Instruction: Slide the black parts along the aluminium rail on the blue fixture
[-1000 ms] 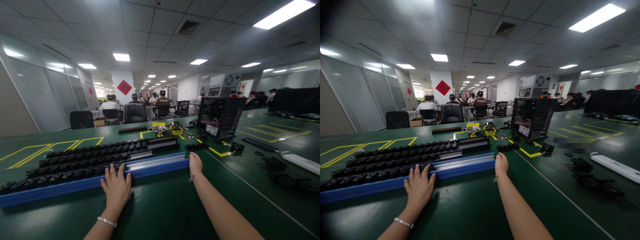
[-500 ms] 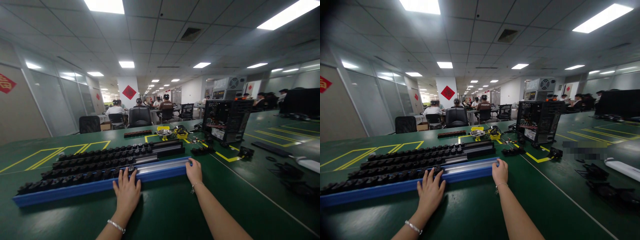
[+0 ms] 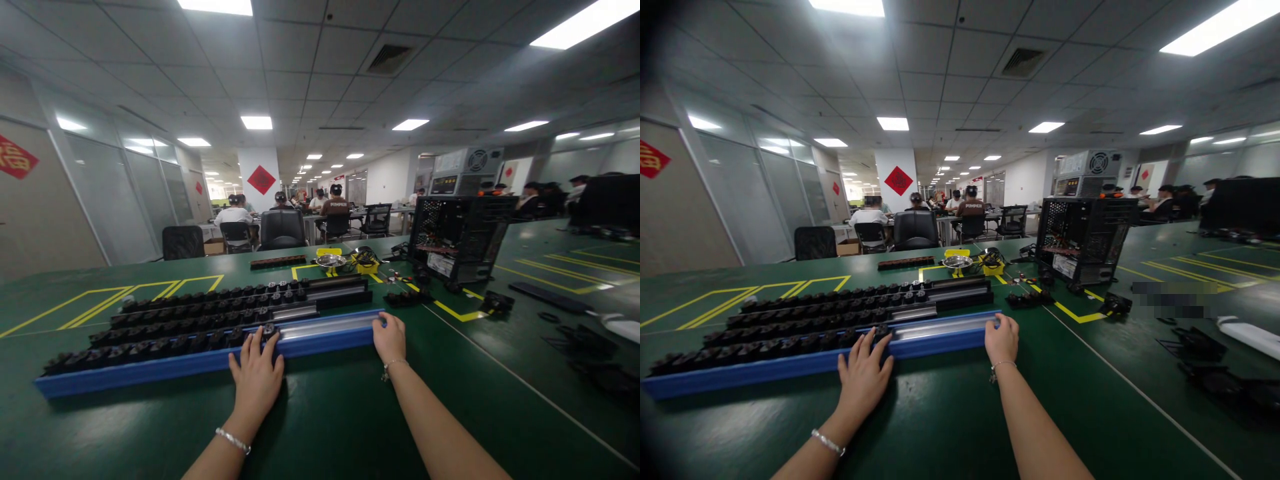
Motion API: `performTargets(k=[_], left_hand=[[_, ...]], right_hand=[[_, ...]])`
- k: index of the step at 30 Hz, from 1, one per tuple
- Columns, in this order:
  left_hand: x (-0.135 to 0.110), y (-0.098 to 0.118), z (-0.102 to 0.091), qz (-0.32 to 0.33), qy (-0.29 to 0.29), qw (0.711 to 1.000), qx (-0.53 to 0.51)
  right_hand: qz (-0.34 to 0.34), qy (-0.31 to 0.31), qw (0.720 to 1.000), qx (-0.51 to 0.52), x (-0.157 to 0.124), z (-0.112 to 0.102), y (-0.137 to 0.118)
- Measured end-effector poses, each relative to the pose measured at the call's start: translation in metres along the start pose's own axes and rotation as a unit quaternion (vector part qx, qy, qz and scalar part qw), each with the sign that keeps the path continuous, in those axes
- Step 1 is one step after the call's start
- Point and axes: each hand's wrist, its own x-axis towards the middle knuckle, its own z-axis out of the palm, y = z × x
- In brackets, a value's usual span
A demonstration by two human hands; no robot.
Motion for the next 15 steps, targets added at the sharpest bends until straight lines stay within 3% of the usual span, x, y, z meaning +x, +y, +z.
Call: performTargets(k=[3, 6, 10, 15], left_hand=[[-0.001, 0.0, -0.001, -0.009, -0.002, 1.0, -0.003], [0.0, 0.001, -0.002, -0.006, -0.001, 1.0, -0.001], [0.001, 0.001, -0.001, -0.001, -0.002, 1.0, -0.005], [0.001, -0.001, 0.002, 0.003, -0.003, 1.0, -0.012]], right_hand=[[-0.026, 0.049, 0.996, -0.066, -0.004, -0.001, -0.004], [-0.12, 0.072, 0.982, -0.125, -0.012, -0.001, -0.01], [-0.242, 0.01, 0.959, -0.147, -0.024, 0.004, -0.021], [-0.301, -0.06, 0.941, -0.143, -0.035, 0.009, -0.028]])
